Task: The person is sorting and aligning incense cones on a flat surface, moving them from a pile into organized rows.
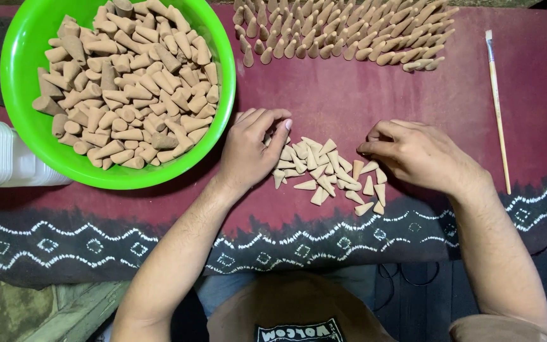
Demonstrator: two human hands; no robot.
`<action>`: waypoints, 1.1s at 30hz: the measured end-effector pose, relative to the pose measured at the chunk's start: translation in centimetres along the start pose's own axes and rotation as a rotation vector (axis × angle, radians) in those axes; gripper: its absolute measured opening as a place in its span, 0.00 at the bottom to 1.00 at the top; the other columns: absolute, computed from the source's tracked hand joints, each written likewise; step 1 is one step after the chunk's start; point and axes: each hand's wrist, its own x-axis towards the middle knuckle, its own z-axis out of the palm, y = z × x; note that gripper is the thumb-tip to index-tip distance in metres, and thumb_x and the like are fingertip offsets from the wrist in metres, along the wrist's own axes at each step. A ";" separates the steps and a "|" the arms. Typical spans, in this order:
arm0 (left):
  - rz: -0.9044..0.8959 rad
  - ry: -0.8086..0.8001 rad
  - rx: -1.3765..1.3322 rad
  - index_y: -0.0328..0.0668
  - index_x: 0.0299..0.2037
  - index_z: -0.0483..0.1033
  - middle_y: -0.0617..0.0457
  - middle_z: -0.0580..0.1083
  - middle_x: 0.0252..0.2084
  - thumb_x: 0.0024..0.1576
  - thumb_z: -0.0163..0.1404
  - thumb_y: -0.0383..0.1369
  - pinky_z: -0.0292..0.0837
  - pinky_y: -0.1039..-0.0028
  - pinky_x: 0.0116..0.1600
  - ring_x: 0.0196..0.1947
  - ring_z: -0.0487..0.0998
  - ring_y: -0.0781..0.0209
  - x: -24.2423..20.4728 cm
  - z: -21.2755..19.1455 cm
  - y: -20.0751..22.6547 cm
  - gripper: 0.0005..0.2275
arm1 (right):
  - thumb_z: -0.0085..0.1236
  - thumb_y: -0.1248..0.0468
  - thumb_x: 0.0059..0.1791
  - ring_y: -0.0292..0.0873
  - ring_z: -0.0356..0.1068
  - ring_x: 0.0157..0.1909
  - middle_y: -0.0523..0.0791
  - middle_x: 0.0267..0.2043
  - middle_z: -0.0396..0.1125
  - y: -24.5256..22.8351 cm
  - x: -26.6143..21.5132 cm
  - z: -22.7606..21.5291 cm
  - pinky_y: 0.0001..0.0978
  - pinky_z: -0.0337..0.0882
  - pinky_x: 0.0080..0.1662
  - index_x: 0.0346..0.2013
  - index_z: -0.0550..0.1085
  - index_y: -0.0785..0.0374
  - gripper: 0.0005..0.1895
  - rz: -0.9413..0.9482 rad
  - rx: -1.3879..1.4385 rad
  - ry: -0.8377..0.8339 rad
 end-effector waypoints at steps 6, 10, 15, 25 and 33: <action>-0.015 -0.031 0.012 0.38 0.46 0.79 0.55 0.80 0.39 0.64 0.52 0.31 0.68 0.67 0.49 0.38 0.77 0.59 -0.1 0.0 0.0 0.06 | 0.59 0.61 0.53 0.42 0.79 0.41 0.45 0.42 0.77 1.3 0.0 0.4 0.36 0.81 0.49 0.46 0.79 0.60 0.10 -0.068 0.260 0.306; -0.009 -0.020 0.008 0.38 0.46 0.79 0.55 0.80 0.38 0.64 0.52 0.31 0.68 0.67 0.48 0.36 0.76 0.60 0.0 0.0 0.0 0.06 | 0.61 0.67 0.56 0.41 0.74 0.30 0.50 0.36 0.76 3.8 0.6 0.6 0.26 0.80 0.36 0.45 0.80 0.69 0.07 0.004 0.358 0.489; -0.021 -0.018 -0.017 0.36 0.46 0.79 0.53 0.80 0.39 0.64 0.52 0.29 0.70 0.68 0.48 0.37 0.76 0.59 0.2 -0.2 0.1 0.06 | 0.71 0.75 0.59 0.48 0.71 0.41 0.53 0.41 0.72 5.8 2.3 1.0 0.39 0.74 0.42 0.50 0.83 0.75 0.06 0.133 0.149 0.821; -0.024 -0.015 -0.007 0.36 0.45 0.79 0.52 0.81 0.40 0.63 0.53 0.28 0.69 0.67 0.50 0.38 0.78 0.58 0.3 -0.1 0.1 0.05 | 0.70 0.60 0.59 0.44 0.63 0.46 0.45 0.43 0.65 8.2 3.9 4.7 0.33 0.70 0.36 0.50 0.83 0.60 0.08 0.378 -0.302 0.790; -0.010 -0.035 0.003 0.35 0.46 0.79 0.51 0.80 0.40 0.63 0.53 0.27 0.72 0.68 0.49 0.39 0.78 0.57 0.5 -0.4 0.3 0.05 | 0.67 0.73 0.59 0.45 0.63 0.39 0.50 0.37 0.68 6.1 4.3 4.2 0.31 0.62 0.38 0.40 0.79 0.70 0.05 0.102 -0.047 0.960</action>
